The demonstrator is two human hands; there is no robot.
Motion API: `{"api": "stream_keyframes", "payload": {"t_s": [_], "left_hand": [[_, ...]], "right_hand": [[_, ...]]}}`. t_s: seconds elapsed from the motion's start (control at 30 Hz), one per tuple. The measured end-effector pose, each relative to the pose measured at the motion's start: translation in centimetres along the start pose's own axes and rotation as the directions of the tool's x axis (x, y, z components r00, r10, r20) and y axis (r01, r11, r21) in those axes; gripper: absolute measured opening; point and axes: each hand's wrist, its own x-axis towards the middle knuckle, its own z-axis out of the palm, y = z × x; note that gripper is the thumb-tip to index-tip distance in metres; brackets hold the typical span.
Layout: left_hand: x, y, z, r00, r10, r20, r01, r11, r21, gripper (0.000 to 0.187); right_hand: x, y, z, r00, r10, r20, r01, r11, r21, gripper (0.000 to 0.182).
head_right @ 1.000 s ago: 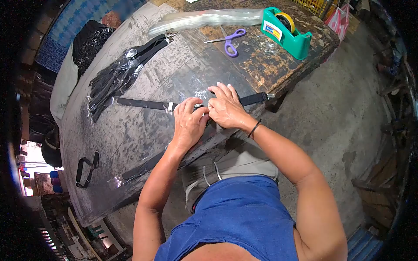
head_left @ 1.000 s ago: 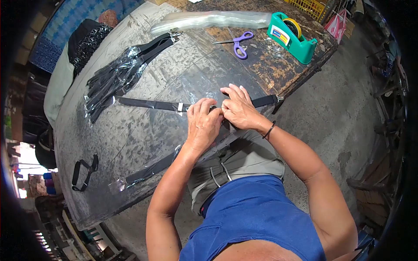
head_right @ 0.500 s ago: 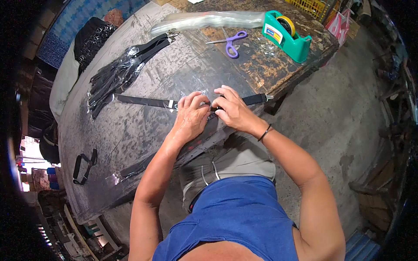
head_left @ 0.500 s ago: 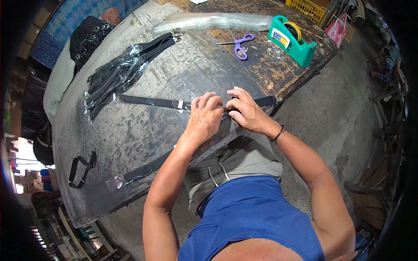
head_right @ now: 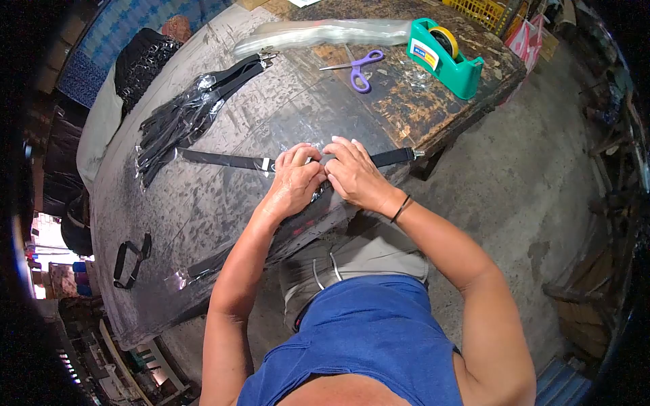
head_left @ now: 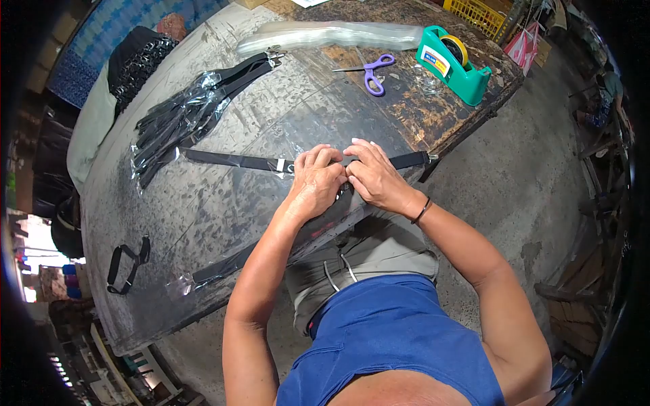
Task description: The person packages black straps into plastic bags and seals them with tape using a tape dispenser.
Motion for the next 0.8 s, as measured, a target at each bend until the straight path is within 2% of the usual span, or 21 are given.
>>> {"api": "stream_keyframes", "payload": {"t_s": [0.13,0.2,0.33,0.6,0.8], "left_hand": [[-1.0,1.1,-0.2,0.997,0.016,-0.075,-0.008,0.993,0.115,0.016],[-1.6,2.3,-0.7,0.993,0.007,-0.116,0.017,0.979,0.205,0.027],[-3.1,3.4,-0.8,0.996,0.047,-0.076,-0.025,0.962,0.273,0.041],[-4.0,3.7,0.0,0.999,-0.015,-0.044,0.028,0.953,0.303,0.047],[-4.0,4.4,-0.3,0.999,-0.047,0.013,0.037,0.915,0.403,0.052]], "right_hand": [[0.4,0.3,0.7,0.996,0.080,0.051,-0.083,0.994,0.073,0.008],[0.6,0.3,1.0,0.992,0.114,0.061,-0.118,0.991,0.070,0.009],[0.7,0.5,1.4,0.984,0.163,0.064,-0.169,0.982,0.087,0.014],[1.2,0.1,1.3,0.961,0.243,0.130,-0.255,0.963,0.087,0.017],[1.3,0.0,0.0,0.950,0.266,0.165,-0.281,0.956,0.077,0.014]]}}
